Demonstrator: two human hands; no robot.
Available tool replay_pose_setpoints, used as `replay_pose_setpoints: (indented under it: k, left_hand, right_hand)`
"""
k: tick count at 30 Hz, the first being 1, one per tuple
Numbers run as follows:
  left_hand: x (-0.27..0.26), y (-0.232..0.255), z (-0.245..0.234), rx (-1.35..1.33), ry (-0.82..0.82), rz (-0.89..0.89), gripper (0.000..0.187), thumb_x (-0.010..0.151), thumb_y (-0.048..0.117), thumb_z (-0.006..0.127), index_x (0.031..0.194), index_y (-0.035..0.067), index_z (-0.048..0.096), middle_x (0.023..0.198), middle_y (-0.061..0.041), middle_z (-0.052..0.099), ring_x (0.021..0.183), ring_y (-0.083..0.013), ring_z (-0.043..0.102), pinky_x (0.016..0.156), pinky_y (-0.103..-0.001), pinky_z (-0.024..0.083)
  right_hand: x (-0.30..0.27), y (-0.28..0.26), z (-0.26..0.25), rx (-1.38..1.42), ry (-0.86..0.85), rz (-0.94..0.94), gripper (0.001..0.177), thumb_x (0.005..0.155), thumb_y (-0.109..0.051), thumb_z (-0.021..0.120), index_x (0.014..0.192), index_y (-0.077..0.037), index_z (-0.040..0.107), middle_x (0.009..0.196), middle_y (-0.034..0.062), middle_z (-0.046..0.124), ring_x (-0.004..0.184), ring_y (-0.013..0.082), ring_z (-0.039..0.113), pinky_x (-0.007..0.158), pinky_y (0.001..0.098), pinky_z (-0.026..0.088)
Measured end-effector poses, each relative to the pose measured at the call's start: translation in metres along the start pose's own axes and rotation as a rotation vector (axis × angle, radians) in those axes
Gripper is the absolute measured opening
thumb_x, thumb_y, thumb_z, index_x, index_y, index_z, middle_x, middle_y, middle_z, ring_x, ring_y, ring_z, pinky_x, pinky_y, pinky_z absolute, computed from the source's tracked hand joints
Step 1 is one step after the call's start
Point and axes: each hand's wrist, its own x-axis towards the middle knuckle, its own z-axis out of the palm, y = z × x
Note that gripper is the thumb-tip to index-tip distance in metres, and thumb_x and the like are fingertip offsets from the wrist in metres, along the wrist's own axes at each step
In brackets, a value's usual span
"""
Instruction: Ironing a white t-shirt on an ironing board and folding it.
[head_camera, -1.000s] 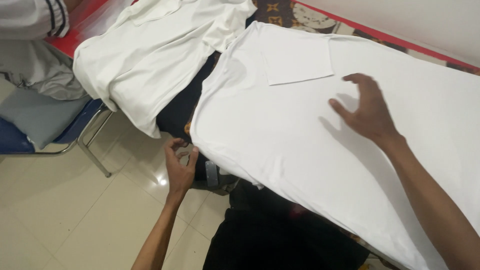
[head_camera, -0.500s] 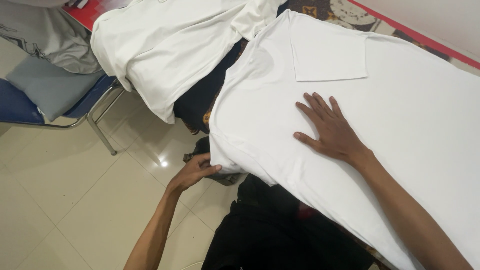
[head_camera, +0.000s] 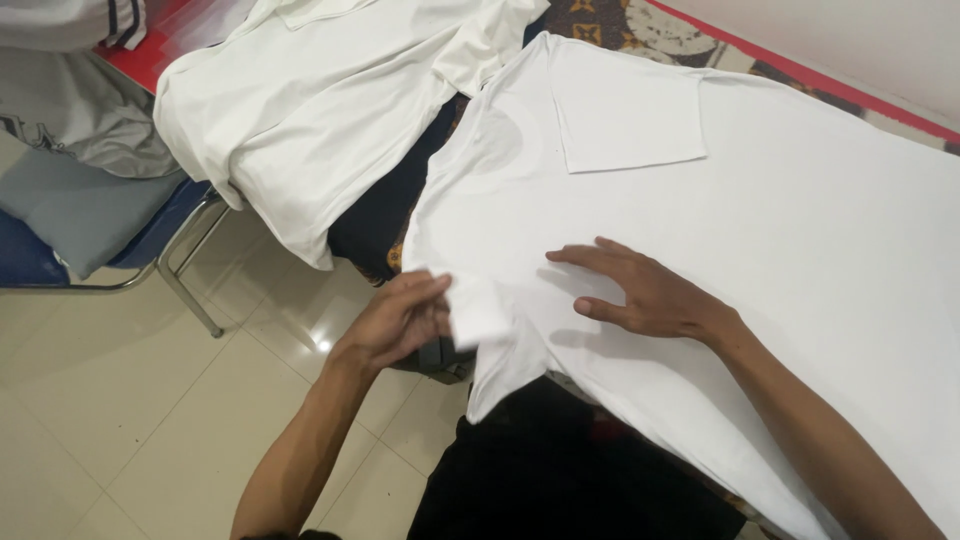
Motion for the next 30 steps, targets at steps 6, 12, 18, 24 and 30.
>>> replay_pose_setpoints:
  k: [6, 12, 18, 24, 30]
  left_hand:
    - [0.062, 0.065, 0.089, -0.231, -0.165, 0.082, 0.063, 0.107, 0.033, 0.034, 0.163, 0.005, 0.021, 0.169, -0.023, 0.024, 0.148, -0.0423, 0.036, 0.126, -0.049, 0.031]
    - [0.074, 0.068, 0.073, 0.141, 0.067, 0.108, 0.063, 0.103, 0.01, 0.044, 0.16, 0.0, 0.02, 0.16, -0.028, 0.04, 0.135, -0.0409, 0.057, 0.114, -0.046, 0.048]
    - [0.064, 0.073, 0.055, 1.406, 0.443, 0.203, 0.045, 0.105, 0.031, 0.055, 0.146, 0.013, 0.05, 0.138, -0.006, 0.06, 0.123, -0.0245, 0.059, 0.101, -0.042, 0.042]
    - [0.061, 0.07, 0.037, 1.516, 0.449, 0.012, 0.032, 0.103, 0.038, 0.06, 0.129, 0.02, 0.067, 0.104, -0.004, 0.068, 0.101, -0.0284, 0.072, 0.086, -0.043, 0.057]
    - [0.051, 0.062, 0.042, 1.497, 0.541, 0.118, 0.03, 0.1, 0.033, 0.061, 0.121, 0.015, 0.073, 0.097, 0.0, 0.074, 0.085, -0.0231, 0.069, 0.089, -0.047, 0.044]
  right_hand:
    - [0.005, 0.042, 0.009, 0.607, 0.086, -0.005, 0.113, 0.077, -0.089, 0.022, 0.165, -0.018, 0.021, 0.125, 0.0119, 0.071, 0.117, 0.0269, 0.066, 0.114, 0.0498, 0.041]
    - [0.014, 0.066, 0.013, 0.589, 0.177, 0.178, 0.078, 0.097, -0.051, 0.049, 0.165, -0.023, 0.022, 0.101, 0.0157, 0.075, 0.082, 0.0209, 0.063, 0.085, 0.0368, 0.052]
    - [0.004, 0.042, -0.017, 0.314, 0.119, 0.416, 0.07, 0.093, -0.029, 0.071, 0.155, -0.023, 0.041, 0.102, 0.018, 0.08, 0.09, 0.0316, 0.078, 0.081, 0.0403, 0.061]
    - [-0.005, 0.034, -0.039, 0.343, 0.035, 0.546, 0.076, 0.087, -0.023, 0.079, 0.154, -0.014, 0.043, 0.09, 0.0198, 0.081, 0.078, 0.0281, 0.077, 0.071, 0.0358, 0.062]
    - [-0.038, 0.043, -0.091, 0.127, 0.011, 0.729, 0.071, 0.086, -0.045, 0.069, 0.153, -0.036, 0.046, 0.124, 0.0048, 0.078, 0.117, 0.0238, 0.07, 0.101, 0.0383, 0.049]
